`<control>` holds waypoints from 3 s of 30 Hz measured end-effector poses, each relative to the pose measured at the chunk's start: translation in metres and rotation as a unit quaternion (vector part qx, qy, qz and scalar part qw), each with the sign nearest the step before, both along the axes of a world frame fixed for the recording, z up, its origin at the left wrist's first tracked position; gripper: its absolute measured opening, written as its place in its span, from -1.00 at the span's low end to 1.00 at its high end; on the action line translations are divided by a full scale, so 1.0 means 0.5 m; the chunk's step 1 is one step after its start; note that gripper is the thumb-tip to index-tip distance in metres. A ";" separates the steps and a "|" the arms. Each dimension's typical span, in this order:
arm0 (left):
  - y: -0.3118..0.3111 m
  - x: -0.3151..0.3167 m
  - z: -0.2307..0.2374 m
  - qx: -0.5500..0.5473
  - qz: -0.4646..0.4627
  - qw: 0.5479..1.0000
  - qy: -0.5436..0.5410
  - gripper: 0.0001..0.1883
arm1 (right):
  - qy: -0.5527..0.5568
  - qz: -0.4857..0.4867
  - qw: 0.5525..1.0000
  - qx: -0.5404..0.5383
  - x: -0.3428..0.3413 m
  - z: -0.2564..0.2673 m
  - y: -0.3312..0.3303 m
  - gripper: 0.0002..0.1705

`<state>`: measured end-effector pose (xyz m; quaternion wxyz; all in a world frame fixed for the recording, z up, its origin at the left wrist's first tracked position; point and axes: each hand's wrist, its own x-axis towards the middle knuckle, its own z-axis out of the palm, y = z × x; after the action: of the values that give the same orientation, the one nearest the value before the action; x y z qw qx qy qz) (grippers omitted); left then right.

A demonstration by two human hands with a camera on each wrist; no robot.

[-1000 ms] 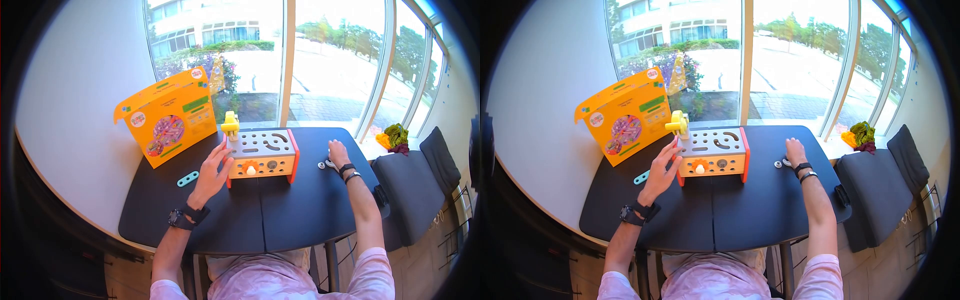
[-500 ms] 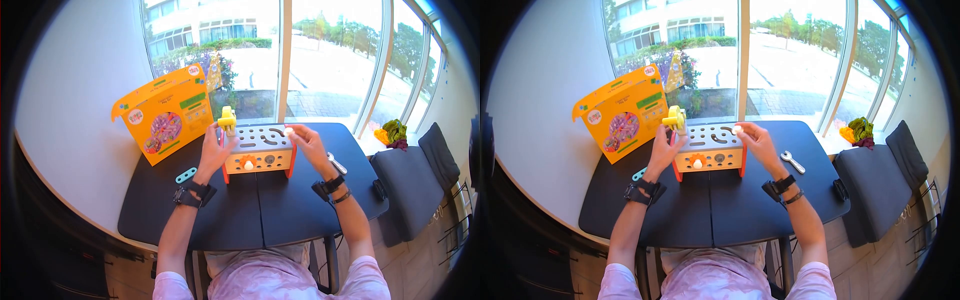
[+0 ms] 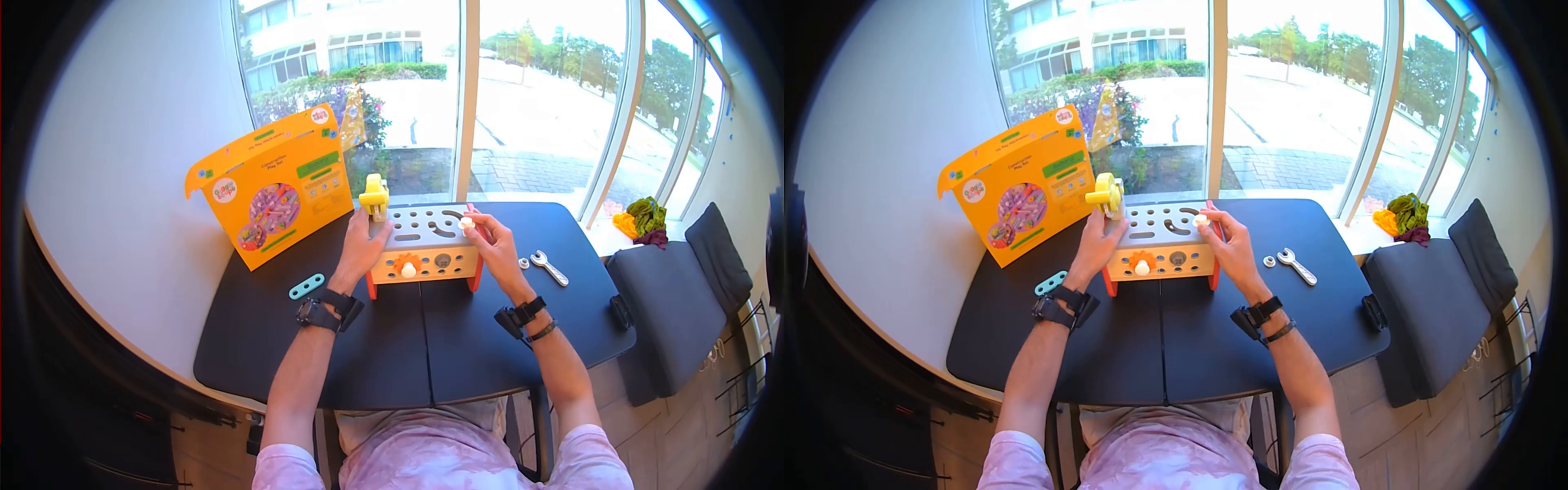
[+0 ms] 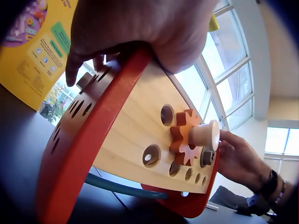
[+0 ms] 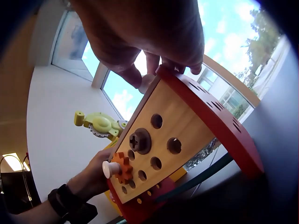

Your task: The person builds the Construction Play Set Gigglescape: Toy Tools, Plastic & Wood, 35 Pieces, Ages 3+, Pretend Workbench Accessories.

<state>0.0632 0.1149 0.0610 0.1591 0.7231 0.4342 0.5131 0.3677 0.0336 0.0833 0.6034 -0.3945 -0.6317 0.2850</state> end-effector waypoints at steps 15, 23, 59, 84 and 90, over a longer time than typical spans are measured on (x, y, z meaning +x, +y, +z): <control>0.004 -0.001 -0.001 0.008 0.000 1.000 0.020 -0.36 | -0.014 -0.047 0.998 0.034 -0.011 0.010 -0.004 -0.72; 0.002 -0.001 0.002 -0.004 -0.005 1.000 0.011 -0.37 | -0.002 -0.014 0.999 0.035 0.024 0.010 0.014 -0.72; -0.005 -0.002 0.009 -0.015 -0.008 1.000 0.022 -0.34 | 0.062 0.038 0.997 -0.003 0.028 -0.005 0.007 -0.76; -0.010 -0.001 0.016 -0.016 -0.014 1.000 0.018 -0.36 | 0.034 0.031 0.999 0.006 0.016 -0.008 -0.002 -0.85; -0.012 0.000 0.017 -0.017 -0.012 1.000 0.018 -0.35 | 0.039 0.034 0.999 0.009 0.012 -0.009 -0.004 -0.82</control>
<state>0.0632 0.1089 0.0696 0.1690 0.7348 0.4370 0.4905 0.3738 0.0317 0.0790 0.6211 -0.3554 -0.6235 0.3149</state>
